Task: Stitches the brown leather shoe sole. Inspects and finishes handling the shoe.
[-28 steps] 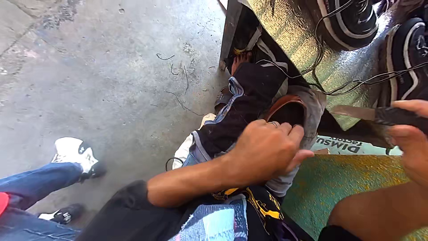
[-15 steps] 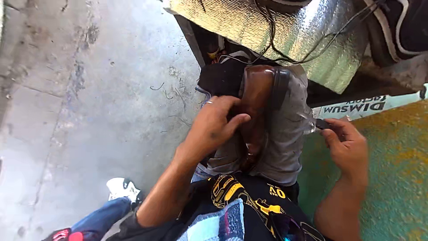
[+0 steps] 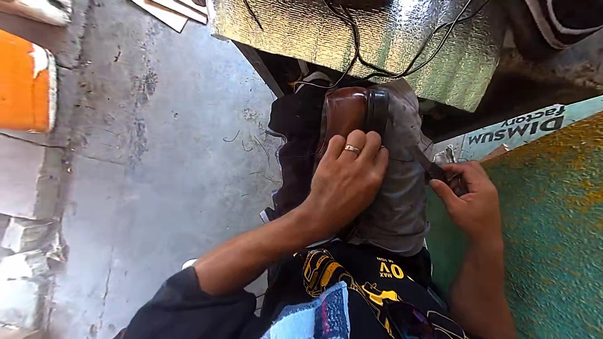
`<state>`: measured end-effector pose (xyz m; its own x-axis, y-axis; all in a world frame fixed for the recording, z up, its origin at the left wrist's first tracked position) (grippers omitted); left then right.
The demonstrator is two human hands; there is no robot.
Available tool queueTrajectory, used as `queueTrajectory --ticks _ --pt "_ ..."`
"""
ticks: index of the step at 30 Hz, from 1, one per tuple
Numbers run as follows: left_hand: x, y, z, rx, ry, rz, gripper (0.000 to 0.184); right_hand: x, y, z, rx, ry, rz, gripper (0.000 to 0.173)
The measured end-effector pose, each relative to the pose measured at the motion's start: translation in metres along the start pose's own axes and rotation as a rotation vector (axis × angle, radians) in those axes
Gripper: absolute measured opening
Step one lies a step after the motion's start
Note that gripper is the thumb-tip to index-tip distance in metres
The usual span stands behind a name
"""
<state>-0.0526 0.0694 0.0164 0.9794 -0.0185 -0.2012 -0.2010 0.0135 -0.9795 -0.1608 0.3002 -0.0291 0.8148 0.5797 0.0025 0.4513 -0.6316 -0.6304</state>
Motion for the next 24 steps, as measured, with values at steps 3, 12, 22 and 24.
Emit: queueTrajectory --ticks 3,12,22,24 --pt "-0.004 0.001 -0.001 -0.065 0.053 -0.045 0.017 0.005 0.006 -0.007 -0.068 -0.072 0.023 0.04" --pt "0.022 0.008 -0.05 0.571 0.018 0.116 0.017 0.02 0.044 -0.025 -0.059 -0.142 0.041 0.033" --pt "0.027 0.016 -0.057 0.763 0.045 0.145 0.021 0.008 0.065 -0.044 -0.147 -0.265 0.064 0.028" --pt "0.025 0.017 -0.055 0.787 0.038 0.141 0.021 0.001 0.069 -0.049 -0.139 -0.29 0.041 0.031"
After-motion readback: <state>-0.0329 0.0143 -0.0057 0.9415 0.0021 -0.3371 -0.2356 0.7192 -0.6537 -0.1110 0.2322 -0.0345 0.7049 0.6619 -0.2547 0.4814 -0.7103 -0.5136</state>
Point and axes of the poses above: each hand's wrist, its own x-axis away from the middle knuckle, its own y-axis out of the palm, z = x × y, the point moved 4 cm from there along -x, towards the middle knuckle, and after that the axes turned 8 degrees about -x, right-handed, at the moved point
